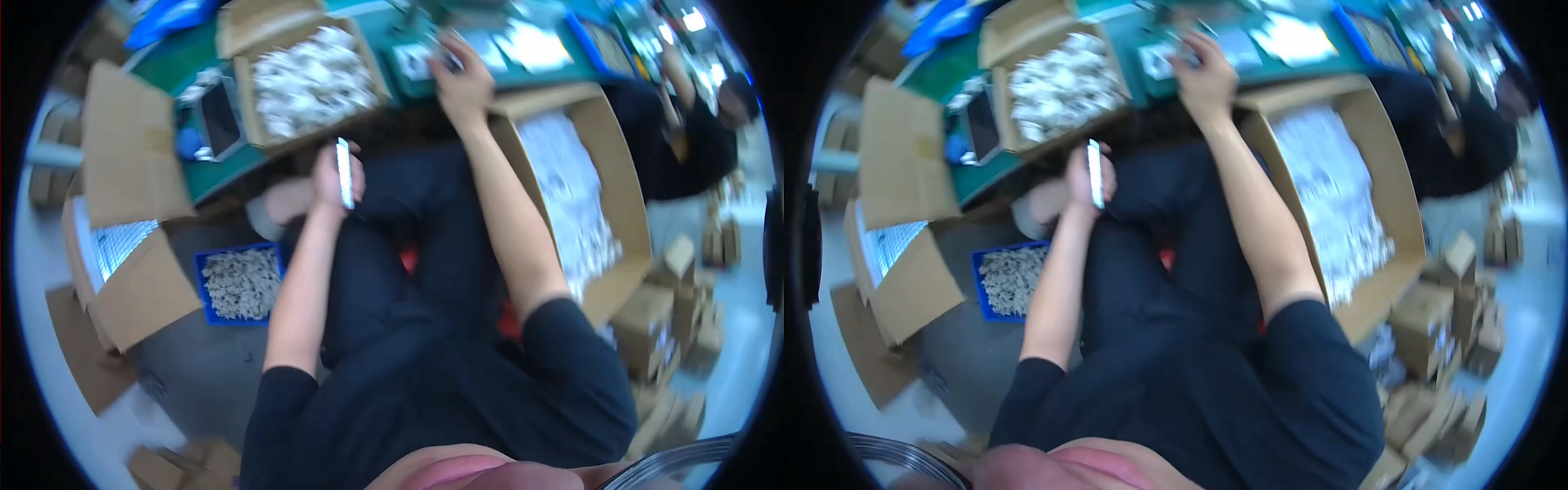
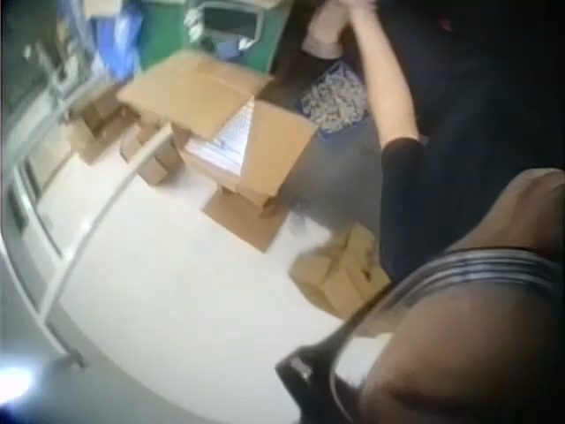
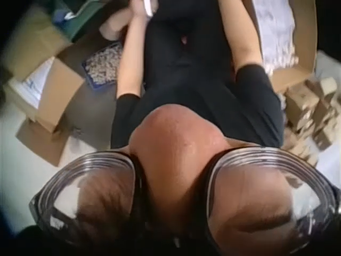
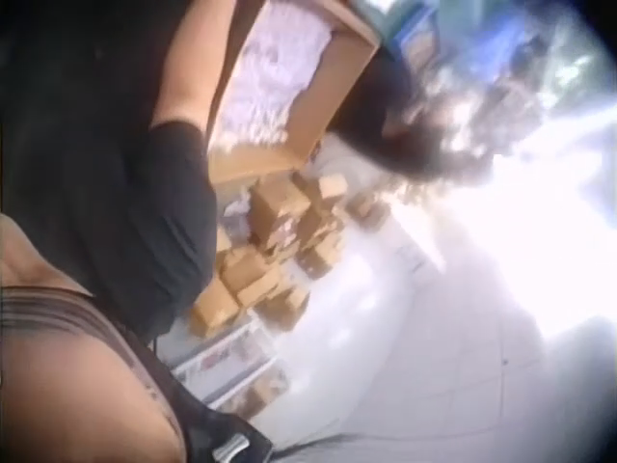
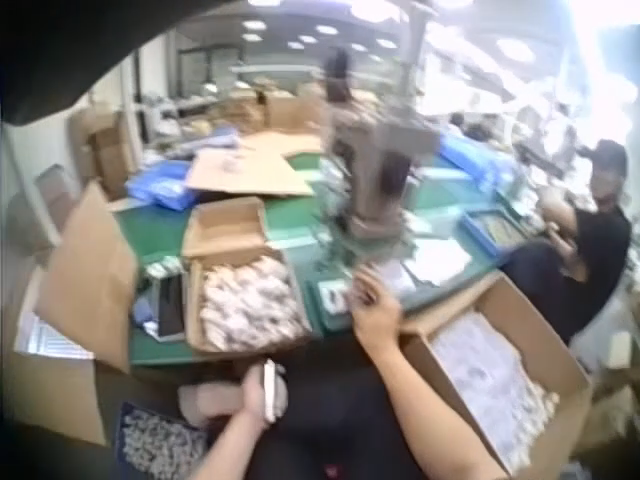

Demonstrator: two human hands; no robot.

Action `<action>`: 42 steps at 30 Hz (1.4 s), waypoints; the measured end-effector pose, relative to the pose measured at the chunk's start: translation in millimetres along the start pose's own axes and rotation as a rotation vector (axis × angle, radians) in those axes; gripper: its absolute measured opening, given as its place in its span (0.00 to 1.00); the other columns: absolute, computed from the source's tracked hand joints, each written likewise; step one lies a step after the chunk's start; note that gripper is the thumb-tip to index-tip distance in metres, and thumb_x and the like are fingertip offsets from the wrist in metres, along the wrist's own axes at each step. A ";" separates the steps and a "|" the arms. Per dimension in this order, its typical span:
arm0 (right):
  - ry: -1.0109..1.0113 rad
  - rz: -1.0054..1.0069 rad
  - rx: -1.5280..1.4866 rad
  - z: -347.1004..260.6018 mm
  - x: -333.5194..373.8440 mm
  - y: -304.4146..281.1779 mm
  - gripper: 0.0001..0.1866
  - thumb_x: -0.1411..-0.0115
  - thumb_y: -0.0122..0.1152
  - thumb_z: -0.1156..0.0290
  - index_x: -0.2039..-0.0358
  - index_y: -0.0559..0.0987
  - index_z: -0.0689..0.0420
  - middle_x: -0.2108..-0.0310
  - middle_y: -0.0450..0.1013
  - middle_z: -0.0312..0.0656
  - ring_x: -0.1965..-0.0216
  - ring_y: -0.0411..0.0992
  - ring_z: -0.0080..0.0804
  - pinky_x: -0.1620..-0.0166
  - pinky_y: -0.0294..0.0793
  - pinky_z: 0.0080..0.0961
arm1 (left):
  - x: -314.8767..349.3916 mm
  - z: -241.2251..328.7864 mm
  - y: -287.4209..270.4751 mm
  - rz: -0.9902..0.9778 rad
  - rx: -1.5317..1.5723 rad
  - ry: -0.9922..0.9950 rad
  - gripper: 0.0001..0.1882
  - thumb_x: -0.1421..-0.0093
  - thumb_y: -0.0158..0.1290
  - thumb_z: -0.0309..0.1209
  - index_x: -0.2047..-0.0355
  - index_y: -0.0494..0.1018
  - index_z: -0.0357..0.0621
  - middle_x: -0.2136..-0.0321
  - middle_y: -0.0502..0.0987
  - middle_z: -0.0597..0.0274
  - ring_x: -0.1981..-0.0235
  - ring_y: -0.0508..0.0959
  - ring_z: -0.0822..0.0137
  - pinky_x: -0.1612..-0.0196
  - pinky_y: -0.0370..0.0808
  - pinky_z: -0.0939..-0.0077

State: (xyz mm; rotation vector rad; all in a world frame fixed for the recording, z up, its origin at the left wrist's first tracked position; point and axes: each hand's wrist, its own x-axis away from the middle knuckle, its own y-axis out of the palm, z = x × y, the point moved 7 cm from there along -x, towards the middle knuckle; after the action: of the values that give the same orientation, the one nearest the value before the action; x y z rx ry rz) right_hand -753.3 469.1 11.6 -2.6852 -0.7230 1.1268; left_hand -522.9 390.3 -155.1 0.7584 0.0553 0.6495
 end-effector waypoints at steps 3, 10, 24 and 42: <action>-0.091 0.071 -0.015 28.9 14.0 16.6 0.18 0.46 0.75 0.76 0.55 0.81 0.63 0.52 0.79 0.45 0.50 0.76 0.32 0.46 0.75 0.29 | -8.3 -10.7 -16.7 0.102 0.135 -0.082 0.26 0.27 0.36 0.49 0.54 0.68 0.36 0.84 0.66 0.63 0.93 0.63 0.68 0.90 0.62 0.75; -0.320 0.142 -0.095 -54.6 25.7 31.4 0.19 0.47 0.77 0.75 0.56 0.81 0.64 0.54 0.79 0.44 0.53 0.77 0.33 0.49 0.76 0.29 | 14.4 2.1 -24.3 0.230 0.080 -0.076 0.28 0.29 0.37 0.53 0.57 0.68 0.36 0.84 0.66 0.63 0.92 0.64 0.69 0.92 0.62 0.75; -0.051 -0.827 -0.203 -102.9 106.9 12.4 0.14 0.41 0.69 0.74 0.54 0.82 0.61 0.56 0.77 0.42 0.56 0.77 0.30 0.54 0.77 0.27 | 51.1 14.1 68.7 -0.379 -0.124 -0.245 0.22 0.32 0.40 0.45 0.67 0.72 0.35 0.87 0.71 0.58 0.94 0.67 0.69 0.93 0.66 0.78; 0.107 -0.253 0.066 -2.2 -26.3 -4.5 0.17 0.49 0.75 0.68 0.61 0.85 0.63 0.68 0.77 0.46 0.67 0.78 0.40 0.61 0.77 0.33 | -16.5 -11.1 -35.0 -0.435 0.530 -0.361 0.23 0.28 0.40 0.48 0.55 0.68 0.37 0.85 0.64 0.60 0.93 0.64 0.67 0.94 0.65 0.74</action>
State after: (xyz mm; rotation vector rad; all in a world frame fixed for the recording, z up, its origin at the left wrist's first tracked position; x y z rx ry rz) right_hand -769.3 460.5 31.2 -2.4902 -0.9556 0.9218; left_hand -520.7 368.9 -189.1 1.3199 0.0593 0.0673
